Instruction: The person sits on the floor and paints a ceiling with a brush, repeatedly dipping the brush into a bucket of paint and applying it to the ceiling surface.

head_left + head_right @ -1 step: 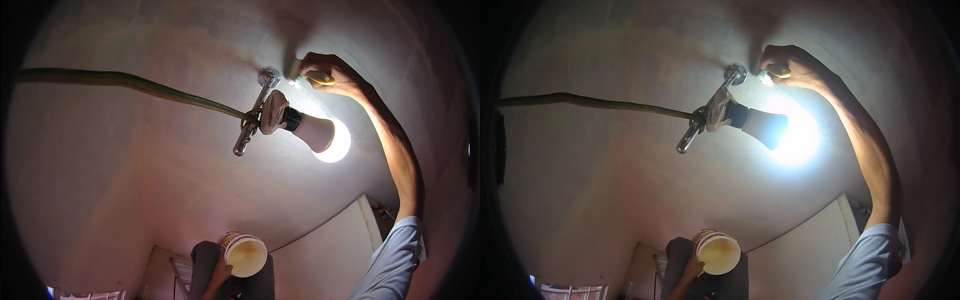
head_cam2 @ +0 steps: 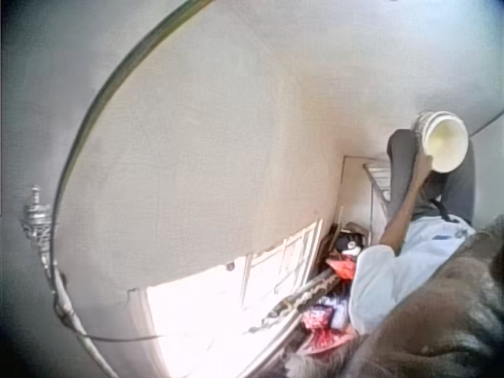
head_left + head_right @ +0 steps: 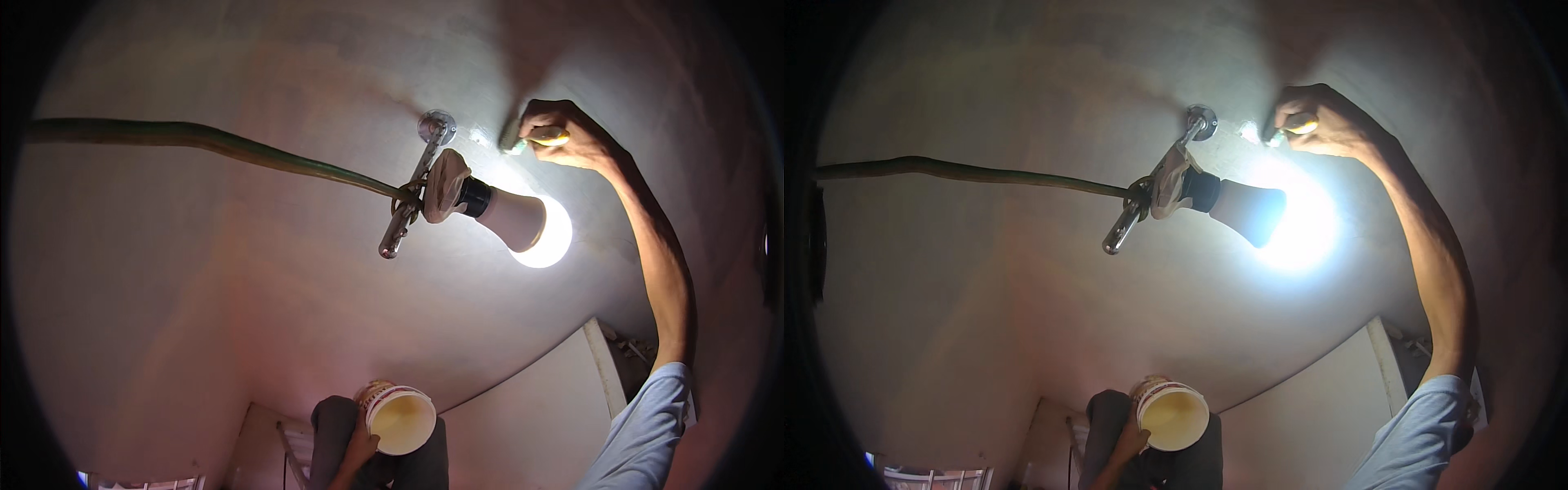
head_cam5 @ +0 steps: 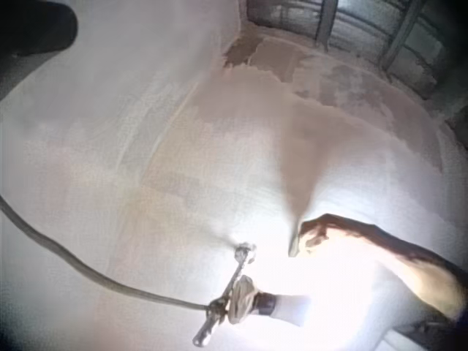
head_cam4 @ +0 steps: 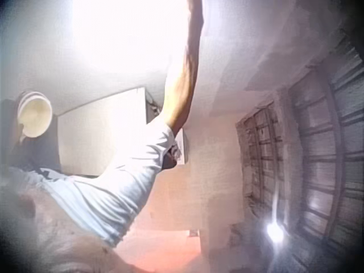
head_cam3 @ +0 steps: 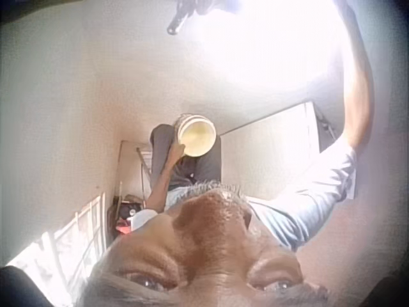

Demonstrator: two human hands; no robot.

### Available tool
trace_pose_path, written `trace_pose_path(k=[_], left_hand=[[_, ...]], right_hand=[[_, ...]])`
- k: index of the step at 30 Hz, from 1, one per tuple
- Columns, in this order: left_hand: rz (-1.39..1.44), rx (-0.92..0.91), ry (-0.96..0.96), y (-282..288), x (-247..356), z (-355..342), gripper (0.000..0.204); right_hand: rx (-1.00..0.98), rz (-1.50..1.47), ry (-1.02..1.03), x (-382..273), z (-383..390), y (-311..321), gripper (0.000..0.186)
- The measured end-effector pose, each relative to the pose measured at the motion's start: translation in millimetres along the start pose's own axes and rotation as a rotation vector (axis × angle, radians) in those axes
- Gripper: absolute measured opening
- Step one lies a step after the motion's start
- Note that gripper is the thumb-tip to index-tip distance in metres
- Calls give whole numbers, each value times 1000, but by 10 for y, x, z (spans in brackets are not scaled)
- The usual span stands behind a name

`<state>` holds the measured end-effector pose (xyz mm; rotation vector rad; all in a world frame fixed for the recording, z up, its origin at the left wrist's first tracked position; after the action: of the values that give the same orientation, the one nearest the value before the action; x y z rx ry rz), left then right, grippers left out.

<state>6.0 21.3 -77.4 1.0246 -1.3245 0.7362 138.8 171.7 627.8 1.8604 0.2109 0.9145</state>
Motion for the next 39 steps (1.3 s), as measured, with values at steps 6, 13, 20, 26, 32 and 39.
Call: trace_pose_path(k=[6,13,20,26,32,39], left_hand=[[59,-31,132,36,-27,13,90],[4,-41,211,179,238,60,92],[-38,10,184,119,31,57,92],[-21,-103,278,155,205,53,94],[-17,-23,162,113,37,48,92],[2,-12,195,140,119,39,92]], right_hand=[[-26,33,-353,114,-115,553,10],[-34,171,-373,194,-725,415,19],[107,6,49,-131,-1102,381,20],[105,138,-215,69,-744,371,15],[310,220,-259,444,-670,379,17],[247,84,-266,-118,-601,657,13]])
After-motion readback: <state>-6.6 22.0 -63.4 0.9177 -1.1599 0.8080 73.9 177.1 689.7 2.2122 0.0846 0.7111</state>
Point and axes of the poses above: each hand's wrist, its own z-axis away from the middle knuckle, its own y-axis out of the back of the hand, x = y × z, the point moved 3 cm from there along -z, towards the middle knuckle, and after that the axes turned 10 degrees about -z, right-handed, at the moved point
